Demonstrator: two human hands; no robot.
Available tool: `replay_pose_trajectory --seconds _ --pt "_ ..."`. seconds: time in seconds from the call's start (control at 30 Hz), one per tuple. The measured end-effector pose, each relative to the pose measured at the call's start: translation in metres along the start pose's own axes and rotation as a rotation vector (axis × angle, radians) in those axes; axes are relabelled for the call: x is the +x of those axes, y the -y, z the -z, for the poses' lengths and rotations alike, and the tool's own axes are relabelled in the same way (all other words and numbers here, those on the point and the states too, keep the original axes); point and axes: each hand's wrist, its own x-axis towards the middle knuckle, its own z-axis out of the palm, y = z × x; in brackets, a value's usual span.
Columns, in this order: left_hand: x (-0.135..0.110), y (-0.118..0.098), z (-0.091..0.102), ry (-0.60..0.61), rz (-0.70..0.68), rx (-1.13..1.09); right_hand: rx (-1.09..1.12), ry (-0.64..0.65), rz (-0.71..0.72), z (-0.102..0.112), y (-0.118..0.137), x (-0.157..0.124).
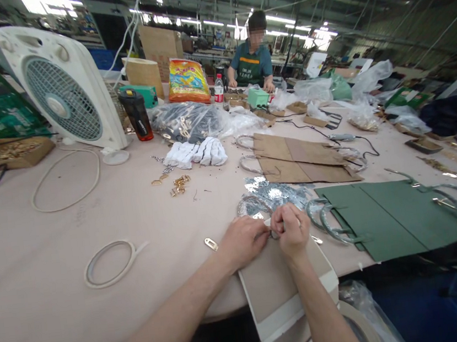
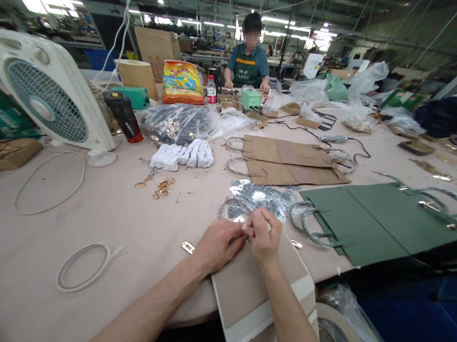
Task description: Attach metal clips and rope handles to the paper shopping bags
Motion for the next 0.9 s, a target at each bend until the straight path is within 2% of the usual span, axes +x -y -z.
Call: replay_pose_trajectory --seconds 0.1,0.2,0.27,0.43,0.5,0.6,0.7,0.8,0.9 --pt "-0.003 -0.004 0.004 -0.003 -0.015 -0.001 -0.188 0.054 -0.021 -0.005 0.001 0.002" --pt "-0.006 -0.008 0.006 -0.003 0.001 0.018 -0.22 0.061 -0.051 -0.006 0.003 0.001" --pt "-0.009 -0.009 0.005 -0.007 0.027 0.035 -0.128 0.054 -0.087 -0.002 0.007 0.004" --pt "-0.011 -0.008 0.0 -0.029 0.026 0.081 0.24 -0.084 -0.086 0.013 0.019 0.025" --pt "-0.011 -0.007 -0.001 -0.025 0.02 0.106 0.26 -0.047 -0.141 0.012 0.018 0.033" --pt "-0.01 -0.007 0.0 -0.014 0.022 0.129 0.193 0.05 -0.247 0.002 0.01 0.039" --pt "-0.009 -0.007 0.0 -0.008 0.026 0.139 0.107 0.088 -0.299 -0.008 0.002 0.037" --pt "-0.008 -0.006 0.0 -0.014 0.038 0.145 0.037 0.115 -0.298 -0.011 0.001 0.032" --pt "-0.007 -0.006 0.0 -0.006 0.042 0.147 -0.053 0.151 -0.22 -0.008 0.003 0.025"
